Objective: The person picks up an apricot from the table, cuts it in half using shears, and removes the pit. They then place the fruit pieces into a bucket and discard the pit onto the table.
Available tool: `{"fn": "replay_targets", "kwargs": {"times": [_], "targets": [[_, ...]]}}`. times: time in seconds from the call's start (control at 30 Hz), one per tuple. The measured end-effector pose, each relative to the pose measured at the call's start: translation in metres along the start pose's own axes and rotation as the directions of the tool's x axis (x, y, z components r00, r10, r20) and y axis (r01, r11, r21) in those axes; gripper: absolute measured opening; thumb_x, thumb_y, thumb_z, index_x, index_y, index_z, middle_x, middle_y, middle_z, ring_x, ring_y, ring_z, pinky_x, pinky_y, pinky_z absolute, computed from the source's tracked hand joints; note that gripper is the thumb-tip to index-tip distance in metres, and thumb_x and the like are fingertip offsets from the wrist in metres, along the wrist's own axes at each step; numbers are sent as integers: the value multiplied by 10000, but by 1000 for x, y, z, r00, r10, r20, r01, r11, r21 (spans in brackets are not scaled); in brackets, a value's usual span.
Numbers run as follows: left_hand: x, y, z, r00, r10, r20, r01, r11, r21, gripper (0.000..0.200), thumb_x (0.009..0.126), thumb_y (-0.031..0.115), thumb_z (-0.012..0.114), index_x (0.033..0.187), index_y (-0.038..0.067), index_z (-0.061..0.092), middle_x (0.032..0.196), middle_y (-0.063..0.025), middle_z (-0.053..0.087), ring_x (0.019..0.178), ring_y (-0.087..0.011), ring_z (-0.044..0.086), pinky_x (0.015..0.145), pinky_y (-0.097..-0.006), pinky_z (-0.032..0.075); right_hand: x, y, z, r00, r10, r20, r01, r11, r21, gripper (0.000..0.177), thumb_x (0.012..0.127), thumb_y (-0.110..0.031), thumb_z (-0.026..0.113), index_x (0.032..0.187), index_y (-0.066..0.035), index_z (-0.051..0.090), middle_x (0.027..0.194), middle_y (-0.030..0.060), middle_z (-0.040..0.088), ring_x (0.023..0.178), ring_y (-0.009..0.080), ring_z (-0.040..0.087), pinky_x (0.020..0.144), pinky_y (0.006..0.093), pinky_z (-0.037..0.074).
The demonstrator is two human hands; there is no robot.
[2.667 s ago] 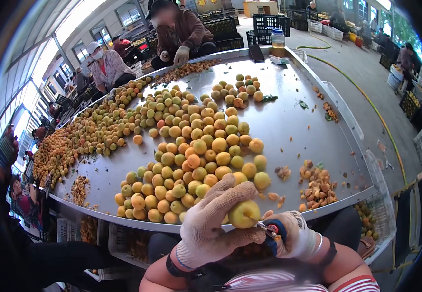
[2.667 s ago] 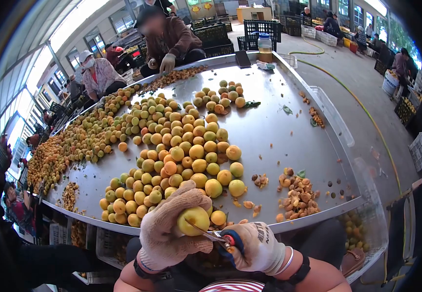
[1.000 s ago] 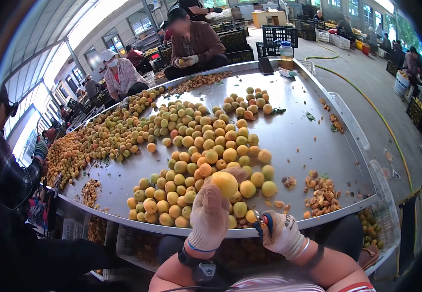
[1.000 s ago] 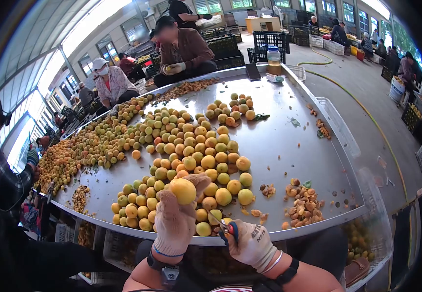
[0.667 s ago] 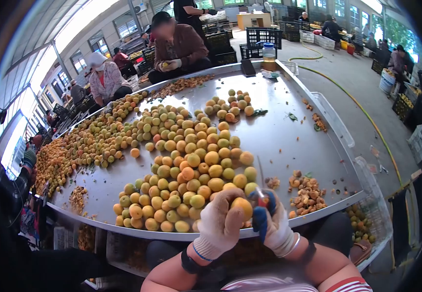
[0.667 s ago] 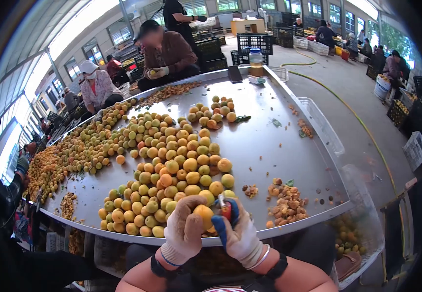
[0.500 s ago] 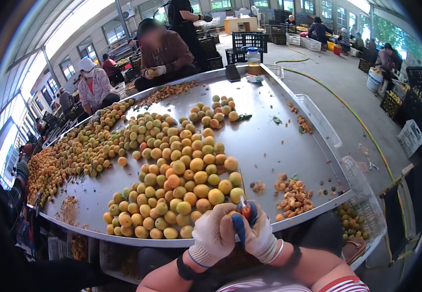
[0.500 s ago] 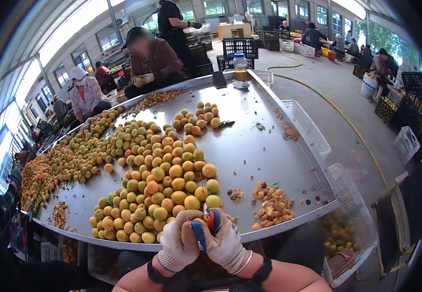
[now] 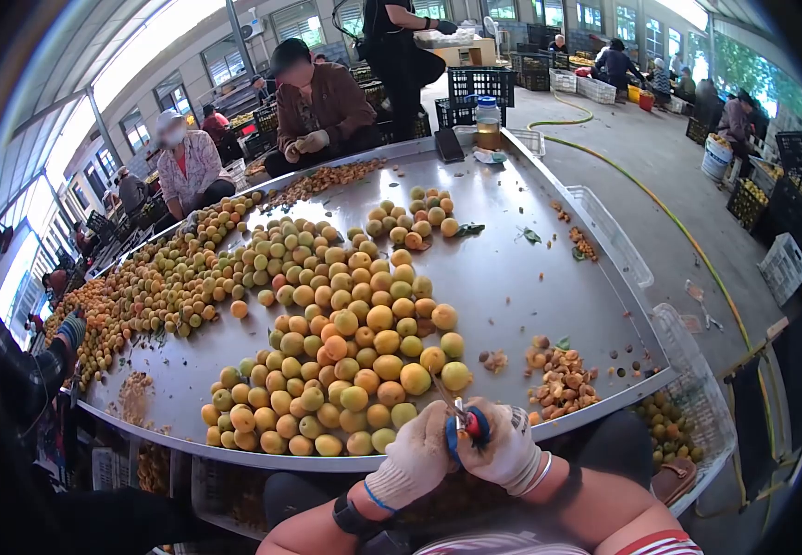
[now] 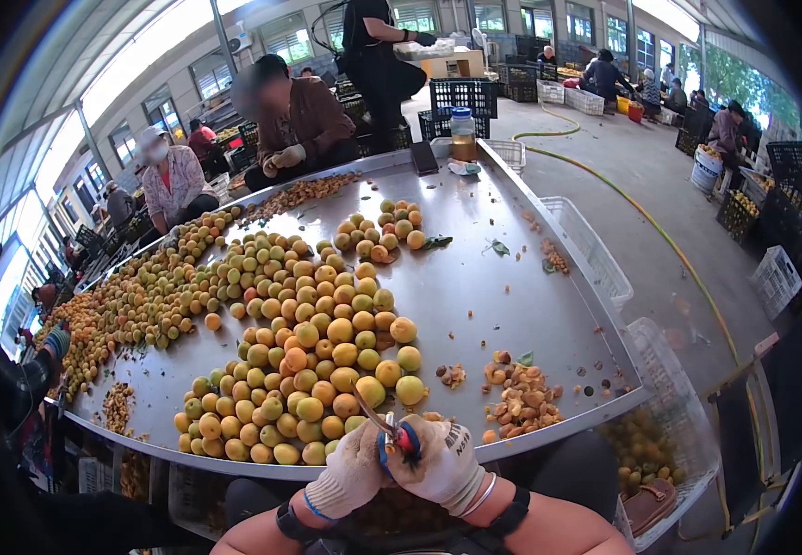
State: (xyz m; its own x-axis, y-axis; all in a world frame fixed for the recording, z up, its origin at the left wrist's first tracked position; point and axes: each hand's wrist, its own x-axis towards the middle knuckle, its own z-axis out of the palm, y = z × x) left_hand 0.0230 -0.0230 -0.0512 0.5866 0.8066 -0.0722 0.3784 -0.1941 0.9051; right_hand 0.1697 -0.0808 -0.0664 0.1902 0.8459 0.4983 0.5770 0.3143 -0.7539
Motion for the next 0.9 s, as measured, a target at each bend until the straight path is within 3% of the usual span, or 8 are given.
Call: {"fn": "replay_targets", "kwargs": {"times": [0.27,0.37,0.43,0.47,0.53,0.57,0.73,0.9], "targets": [[5,-23,-3,981,144,129,-167,966,195,405,1030,399,407,1178,57,567,838,-120,638,694,-246,656,620,-346,546,-2,0,-2,997,-73,12,73,997,-19,165,798,-182,702,856,-70,595,655,126,603,579,361,614,526,410,498],[7,-23,-8,926,-165,341,233,958,-170,373,1028,398,414,1135,77,570,807,-75,629,634,-185,634,516,-301,505,-2,-4,-3,998,-42,47,43,999,-32,174,777,-178,721,868,-73,618,663,119,603,578,344,616,529,408,504],[14,-34,-11,687,42,726,703,217,-678,357,1021,438,436,1011,112,581,719,-37,593,518,-160,557,425,-282,421,-1,-9,-4,990,-117,77,122,990,-65,220,797,-213,747,761,-93,567,660,114,610,572,328,613,525,412,498],[11,-37,-9,686,43,727,704,216,-677,357,1021,438,436,1011,112,581,719,-37,593,518,-160,557,425,-282,421,-2,-9,-4,990,-115,77,121,990,-67,220,797,-213,747,761,-93,567,660,114,610,572,328,613,525,412,498],[4,-6,-12,969,-7,249,58,978,-199,132,850,53,646,885,108,531,828,-27,584,633,-175,562,515,-318,456,-5,-8,-2,973,-205,111,215,973,-88,166,790,-194,738,828,-93,613,712,111,640,610,323,634,549,398,513],[1,8,-15,959,168,227,-160,986,-56,224,797,9,667,908,139,522,884,-8,580,675,-161,542,543,-309,456,-4,-12,-5,988,-147,46,145,989,30,198,785,-179,725,944,-85,653,741,117,652,648,334,650,570,392,525],[14,4,-23,873,-112,475,443,589,-676,427,1032,475,411,945,80,546,642,-16,490,551,-143,469,578,-344,431,-5,-1,-8,901,425,91,-341,561,754,85,937,-61,633,1013,-24,646,804,17,667,690,61,588,602,236,479],[20,7,-30,878,60,475,384,503,-774,705,984,648,412,1186,-4,586,737,-78,557,625,-164,528,633,-341,460,0,-7,-42,904,298,307,-423,524,739,133,967,-141,630,993,-15,663,840,4,658,724,50,579,644,211,471]]}}
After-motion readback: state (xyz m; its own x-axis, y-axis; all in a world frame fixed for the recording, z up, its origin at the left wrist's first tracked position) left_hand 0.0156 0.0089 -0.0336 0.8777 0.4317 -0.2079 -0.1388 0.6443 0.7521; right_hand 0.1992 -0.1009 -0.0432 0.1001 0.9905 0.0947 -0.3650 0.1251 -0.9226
